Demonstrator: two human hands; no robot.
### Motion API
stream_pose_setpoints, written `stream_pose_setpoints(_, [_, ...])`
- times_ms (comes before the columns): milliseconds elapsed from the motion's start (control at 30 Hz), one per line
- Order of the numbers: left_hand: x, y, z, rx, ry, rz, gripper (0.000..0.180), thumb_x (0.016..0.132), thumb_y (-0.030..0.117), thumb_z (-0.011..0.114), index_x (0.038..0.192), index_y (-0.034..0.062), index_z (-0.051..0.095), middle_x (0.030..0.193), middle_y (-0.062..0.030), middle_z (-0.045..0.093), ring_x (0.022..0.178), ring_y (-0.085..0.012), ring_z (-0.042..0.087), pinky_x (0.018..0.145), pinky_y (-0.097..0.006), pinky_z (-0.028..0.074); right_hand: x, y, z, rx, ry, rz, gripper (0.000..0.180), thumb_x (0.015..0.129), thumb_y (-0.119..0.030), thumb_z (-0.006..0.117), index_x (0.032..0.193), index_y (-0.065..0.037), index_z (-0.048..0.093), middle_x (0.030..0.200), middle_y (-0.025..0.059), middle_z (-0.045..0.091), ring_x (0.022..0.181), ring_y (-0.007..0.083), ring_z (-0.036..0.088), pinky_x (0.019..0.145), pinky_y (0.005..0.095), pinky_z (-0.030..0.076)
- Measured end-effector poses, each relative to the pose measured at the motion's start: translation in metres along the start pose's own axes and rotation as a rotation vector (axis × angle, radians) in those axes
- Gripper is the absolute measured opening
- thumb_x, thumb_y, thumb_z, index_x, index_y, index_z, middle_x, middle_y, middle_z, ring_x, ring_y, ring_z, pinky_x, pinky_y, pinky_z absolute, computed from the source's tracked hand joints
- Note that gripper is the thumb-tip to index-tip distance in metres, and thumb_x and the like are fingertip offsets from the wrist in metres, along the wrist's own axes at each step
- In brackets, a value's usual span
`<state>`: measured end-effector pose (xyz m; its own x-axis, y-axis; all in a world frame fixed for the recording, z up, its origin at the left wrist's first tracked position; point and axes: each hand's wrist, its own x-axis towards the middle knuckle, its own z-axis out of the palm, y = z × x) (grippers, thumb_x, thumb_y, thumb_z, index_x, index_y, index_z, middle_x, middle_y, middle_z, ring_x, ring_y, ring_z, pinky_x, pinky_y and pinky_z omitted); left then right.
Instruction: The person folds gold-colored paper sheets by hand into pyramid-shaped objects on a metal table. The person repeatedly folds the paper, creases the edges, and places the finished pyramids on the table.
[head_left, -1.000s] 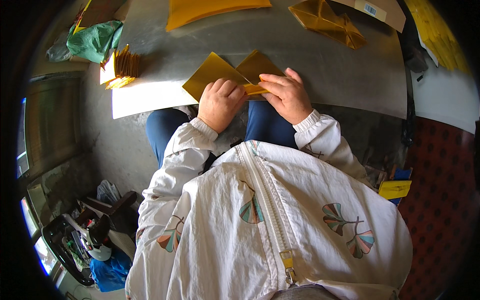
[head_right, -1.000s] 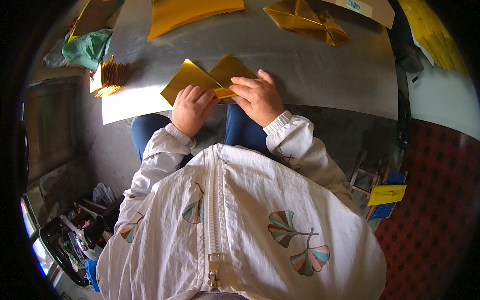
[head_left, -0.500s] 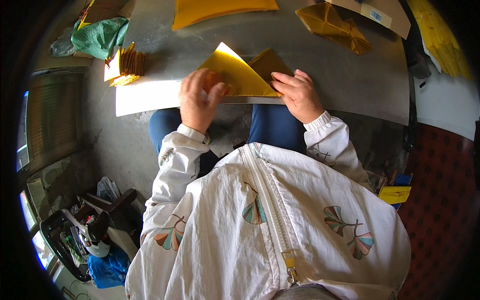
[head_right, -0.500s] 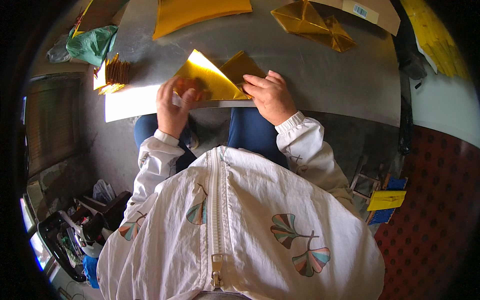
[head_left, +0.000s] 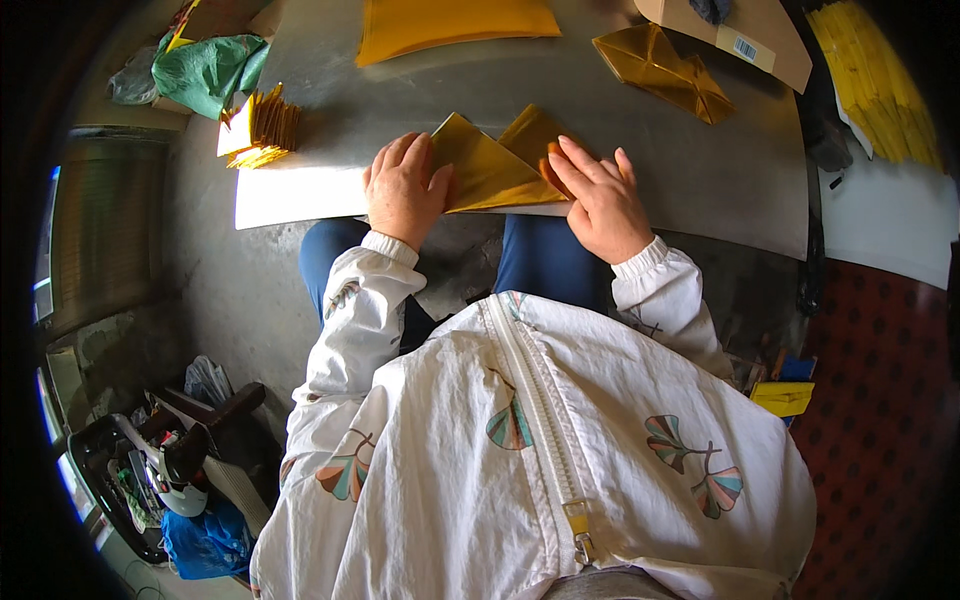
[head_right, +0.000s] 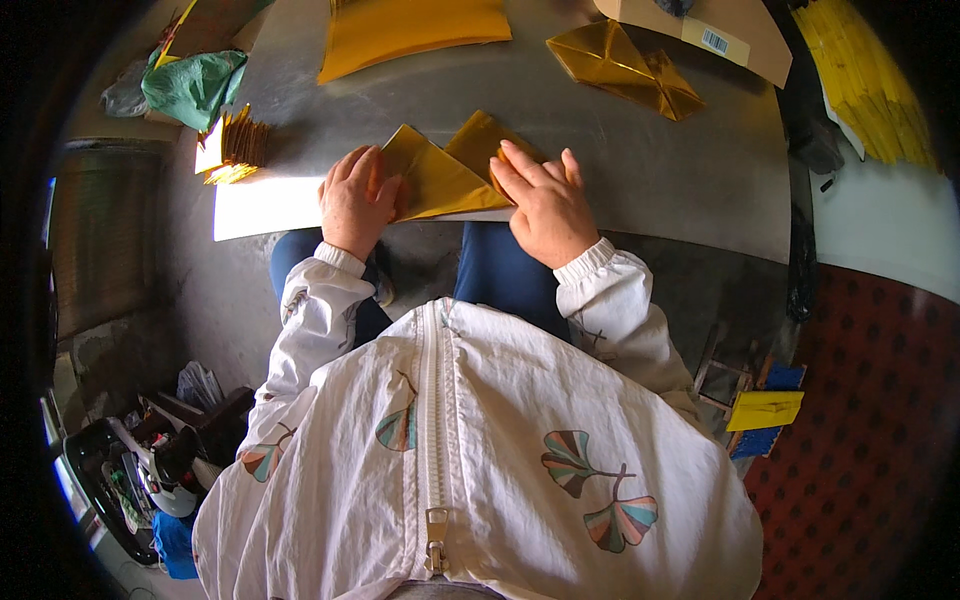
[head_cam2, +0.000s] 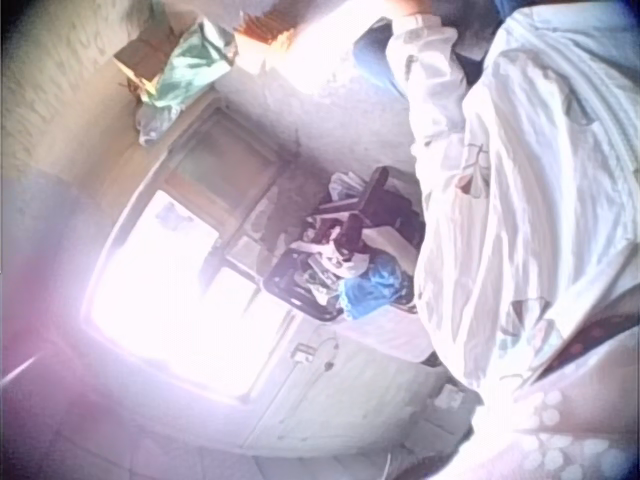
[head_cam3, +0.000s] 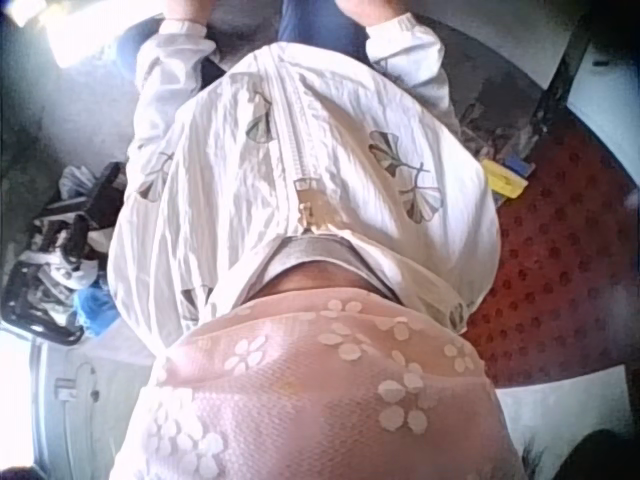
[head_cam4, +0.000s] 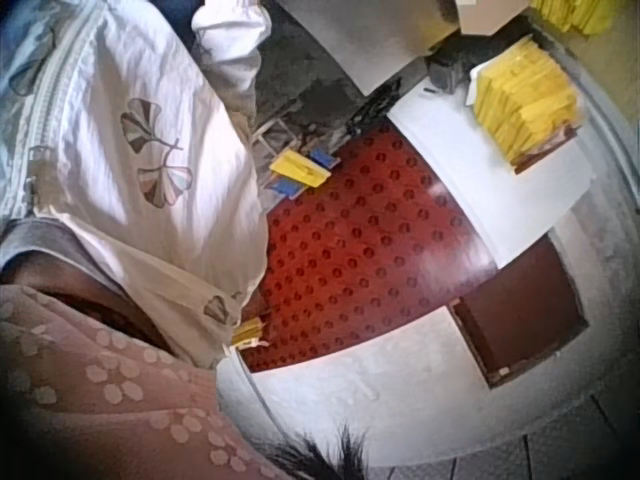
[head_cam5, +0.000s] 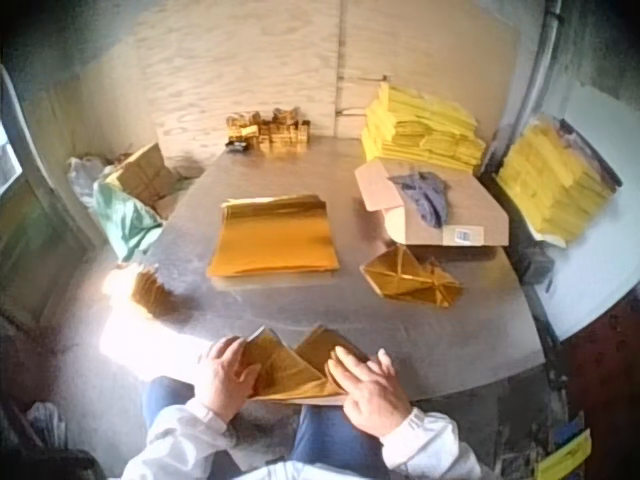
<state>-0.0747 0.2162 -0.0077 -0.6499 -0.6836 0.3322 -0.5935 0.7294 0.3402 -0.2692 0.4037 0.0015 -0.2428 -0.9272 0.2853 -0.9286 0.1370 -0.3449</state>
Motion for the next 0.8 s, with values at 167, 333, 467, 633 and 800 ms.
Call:
stream_pose_setpoints(167, [-0.001,0.006,0.007,-0.004,0.008,0.158,0.045,0.083,0.030,0.069,0.122,0.0102,0.062,0.132,-0.0083,0.057,0.128,-0.0280,0.049,0.103,-0.044,0.038,-0.001,-0.028,0.009,0.045,-0.057,-0.152,0.066,0.081,-0.032,0.070,0.140,-0.010,0.048,0.150,0.0088,0.040,0.107,0.0279,0.057,0.111,0.0509,0.028])
stream_pose_setpoints(333, [-0.017,0.020,0.008,-0.111,-0.225,0.497,0.058,0.080,0.037,0.072,0.129,0.0103,0.058,0.138,-0.0069,0.053,0.133,-0.0256,0.045,0.108,-0.043,0.035,-0.001,-0.032,0.036,0.019,-0.097,-0.057,0.064,0.082,-0.027,0.070,0.138,-0.008,0.049,0.149,0.0102,0.040,0.112,0.0264,0.057,0.111,0.0464,0.030])
stream_pose_setpoints(467, [-0.023,0.022,0.009,0.035,-0.231,0.513,0.054,0.081,0.028,0.071,0.131,0.0134,0.057,0.141,-0.0026,0.052,0.133,-0.0204,0.045,0.109,-0.042,0.036,-0.005,-0.026,0.042,0.046,-0.033,-0.068,0.057,0.083,-0.020,0.070,0.135,-0.007,0.052,0.146,0.0106,0.045,0.112,0.0253,0.058,0.110,0.0439,0.032])
stream_pose_setpoints(633, [-0.024,0.017,0.003,0.025,-0.140,0.600,0.037,0.085,0.018,0.063,0.122,0.0127,0.063,0.127,-0.0018,0.063,0.123,-0.0191,0.056,0.104,-0.040,0.042,-0.007,-0.025,0.045,0.055,0.022,-0.109,0.044,0.085,-0.018,0.067,0.126,-0.005,0.059,0.137,0.0128,0.054,0.110,0.0270,0.060,0.107,0.0419,0.037])
stream_pose_setpoints(800, [-0.030,0.012,-0.007,0.106,-0.177,0.619,0.032,0.087,0.015,0.062,0.119,0.0114,0.064,0.127,-0.0036,0.064,0.121,-0.0185,0.058,0.103,-0.040,0.044,-0.011,-0.020,0.045,0.037,0.068,-0.166,0.036,0.088,-0.016,0.064,0.123,-0.006,0.063,0.133,0.0106,0.058,0.103,0.0261,0.063,0.103,0.0415,0.042])
